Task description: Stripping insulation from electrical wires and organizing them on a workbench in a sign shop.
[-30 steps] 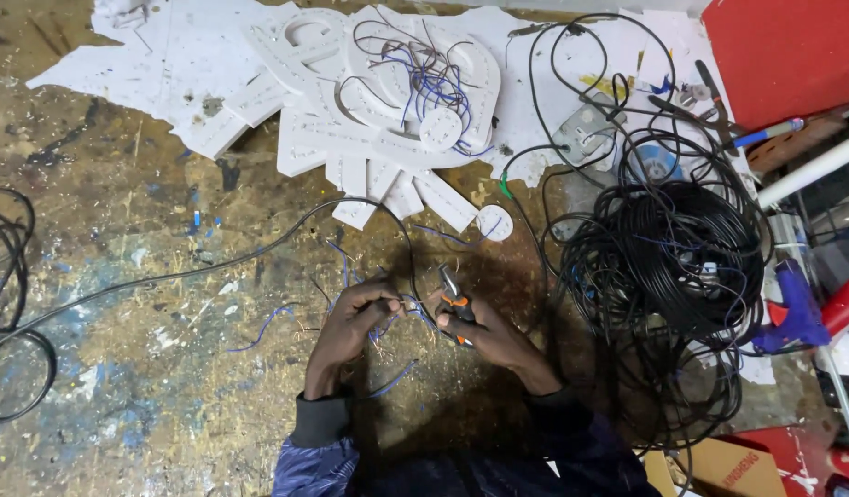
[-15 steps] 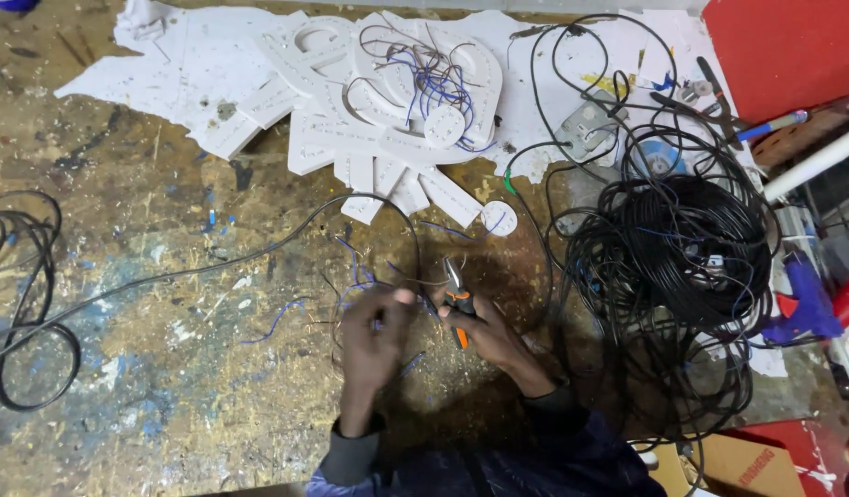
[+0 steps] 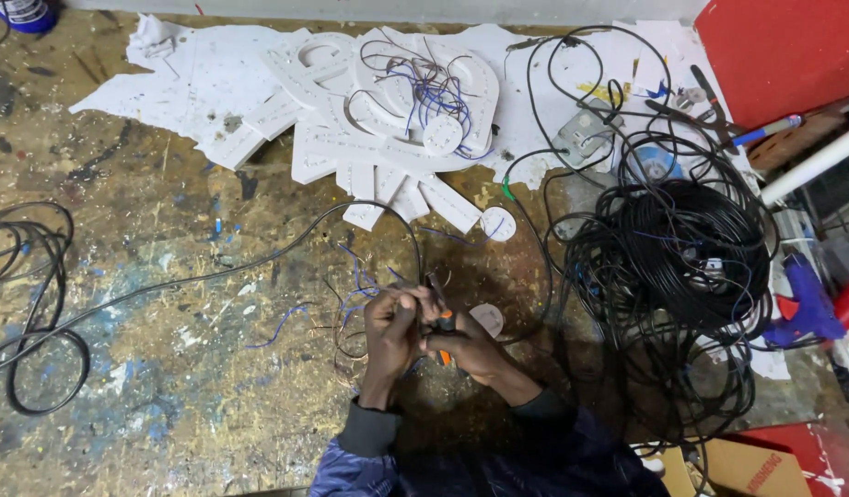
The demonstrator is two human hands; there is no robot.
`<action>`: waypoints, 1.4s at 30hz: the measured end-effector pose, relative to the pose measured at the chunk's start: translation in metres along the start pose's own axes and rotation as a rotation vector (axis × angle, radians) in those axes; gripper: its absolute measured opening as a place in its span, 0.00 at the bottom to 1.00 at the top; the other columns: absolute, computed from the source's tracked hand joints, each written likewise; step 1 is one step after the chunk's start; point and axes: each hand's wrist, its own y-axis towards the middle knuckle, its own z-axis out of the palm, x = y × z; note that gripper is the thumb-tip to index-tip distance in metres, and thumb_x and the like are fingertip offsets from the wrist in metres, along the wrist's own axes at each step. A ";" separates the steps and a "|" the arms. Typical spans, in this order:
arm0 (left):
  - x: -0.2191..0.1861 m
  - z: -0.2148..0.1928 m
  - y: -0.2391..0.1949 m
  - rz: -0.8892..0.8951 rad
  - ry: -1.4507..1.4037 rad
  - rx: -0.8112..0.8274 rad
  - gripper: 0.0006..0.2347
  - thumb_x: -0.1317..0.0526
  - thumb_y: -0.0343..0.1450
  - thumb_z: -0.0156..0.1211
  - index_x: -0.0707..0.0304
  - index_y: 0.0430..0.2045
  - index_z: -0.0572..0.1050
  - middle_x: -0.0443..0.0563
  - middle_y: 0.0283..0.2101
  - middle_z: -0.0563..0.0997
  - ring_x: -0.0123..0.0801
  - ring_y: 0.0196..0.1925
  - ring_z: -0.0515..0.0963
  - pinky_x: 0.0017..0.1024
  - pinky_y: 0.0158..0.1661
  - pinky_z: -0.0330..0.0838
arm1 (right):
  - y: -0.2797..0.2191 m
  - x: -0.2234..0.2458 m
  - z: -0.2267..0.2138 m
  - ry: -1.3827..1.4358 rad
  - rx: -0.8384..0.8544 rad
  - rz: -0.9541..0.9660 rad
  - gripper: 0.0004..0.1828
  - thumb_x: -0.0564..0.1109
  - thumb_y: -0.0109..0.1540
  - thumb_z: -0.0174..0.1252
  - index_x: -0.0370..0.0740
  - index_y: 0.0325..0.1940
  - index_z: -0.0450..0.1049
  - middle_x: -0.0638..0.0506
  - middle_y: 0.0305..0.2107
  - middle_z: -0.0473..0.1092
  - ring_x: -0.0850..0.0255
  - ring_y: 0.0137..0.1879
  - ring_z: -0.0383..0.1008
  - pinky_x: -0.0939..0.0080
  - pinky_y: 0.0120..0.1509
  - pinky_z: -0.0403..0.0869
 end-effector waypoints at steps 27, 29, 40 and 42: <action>-0.063 -0.042 0.046 -0.154 0.783 -0.124 0.12 0.63 0.83 0.62 0.70 0.33 0.86 0.58 0.17 0.75 0.34 0.21 0.70 0.35 0.29 0.65 | 0.042 -0.051 -0.128 0.649 -0.625 0.163 0.09 0.51 0.69 0.73 0.51 0.43 0.78 0.60 0.34 0.74 0.62 0.46 0.80 0.65 0.47 0.76; -0.087 -0.052 0.042 -0.279 1.130 -0.102 0.13 0.53 0.83 0.59 0.64 0.46 0.86 0.62 0.32 0.83 0.51 0.37 0.79 0.49 0.41 0.72 | 0.015 -0.026 -0.109 0.684 -0.685 0.205 0.11 0.49 0.67 0.75 0.50 0.42 0.77 0.58 0.35 0.76 0.62 0.46 0.81 0.66 0.49 0.78; -0.041 0.025 0.053 -0.070 1.238 -0.001 0.14 0.53 0.81 0.64 0.65 0.52 0.79 0.73 0.42 0.83 0.74 0.44 0.84 0.53 0.40 0.82 | -0.028 -0.020 -0.098 0.463 -0.360 -0.135 0.48 0.27 0.60 0.56 0.35 0.87 0.59 0.37 0.81 0.62 0.49 0.80 0.66 0.40 0.88 0.62; 0.010 0.008 0.066 -0.197 1.416 0.293 0.18 0.47 0.84 0.49 0.59 0.46 0.83 0.69 0.40 0.86 0.71 0.49 0.87 0.65 0.49 0.81 | -0.033 -0.022 -0.100 0.429 -0.355 -0.253 0.48 0.26 0.63 0.57 0.36 0.88 0.55 0.32 0.80 0.60 0.40 0.87 0.58 0.34 0.87 0.62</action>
